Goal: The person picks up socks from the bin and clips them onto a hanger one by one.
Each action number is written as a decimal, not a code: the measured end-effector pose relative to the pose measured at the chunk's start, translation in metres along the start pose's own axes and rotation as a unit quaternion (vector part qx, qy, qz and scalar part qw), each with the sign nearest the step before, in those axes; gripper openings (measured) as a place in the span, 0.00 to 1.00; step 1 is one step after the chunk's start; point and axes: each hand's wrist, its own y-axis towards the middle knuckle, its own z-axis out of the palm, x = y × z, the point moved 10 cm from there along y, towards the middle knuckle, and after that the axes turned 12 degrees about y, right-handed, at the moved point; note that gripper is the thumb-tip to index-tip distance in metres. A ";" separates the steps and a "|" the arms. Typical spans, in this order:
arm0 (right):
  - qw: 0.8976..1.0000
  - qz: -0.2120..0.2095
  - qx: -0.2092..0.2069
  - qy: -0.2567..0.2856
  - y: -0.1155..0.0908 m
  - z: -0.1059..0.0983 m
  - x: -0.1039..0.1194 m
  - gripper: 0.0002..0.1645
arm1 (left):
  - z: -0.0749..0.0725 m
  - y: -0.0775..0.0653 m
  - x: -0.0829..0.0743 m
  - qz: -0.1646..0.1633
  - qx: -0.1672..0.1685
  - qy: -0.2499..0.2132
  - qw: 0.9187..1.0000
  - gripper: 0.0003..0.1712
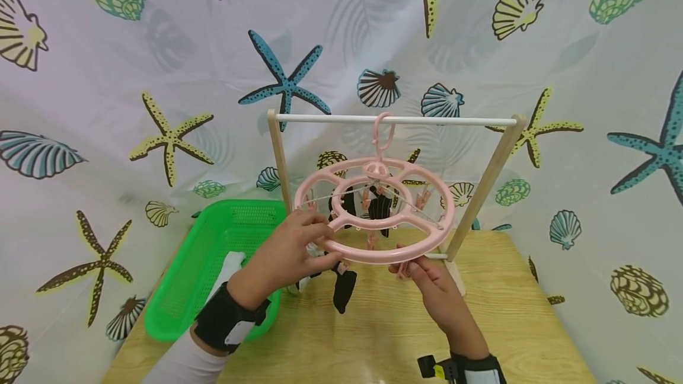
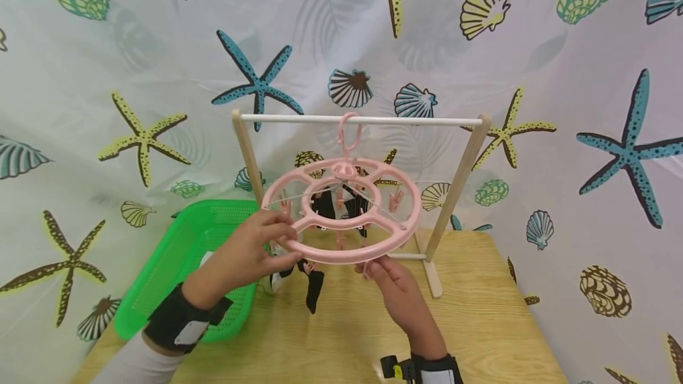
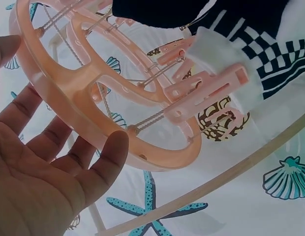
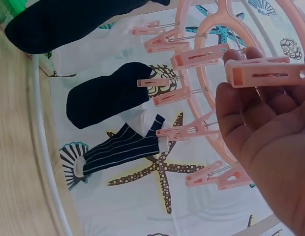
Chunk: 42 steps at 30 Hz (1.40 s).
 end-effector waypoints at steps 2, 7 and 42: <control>1.000 -0.001 -0.001 -0.002 -0.001 0.001 -0.001 0.22 | 0.000 0.000 0.001 -0.001 0.004 0.000 1.000 0.10; 0.999 0.020 -0.031 -0.005 -0.005 -0.003 -0.005 0.13 | 0.002 -0.001 0.004 -0.006 0.017 0.002 1.000 0.10; 0.974 0.051 -0.207 -0.070 -0.023 -0.021 -0.013 0.08 | 0.013 -0.006 0.016 -0.030 0.008 0.001 1.000 0.13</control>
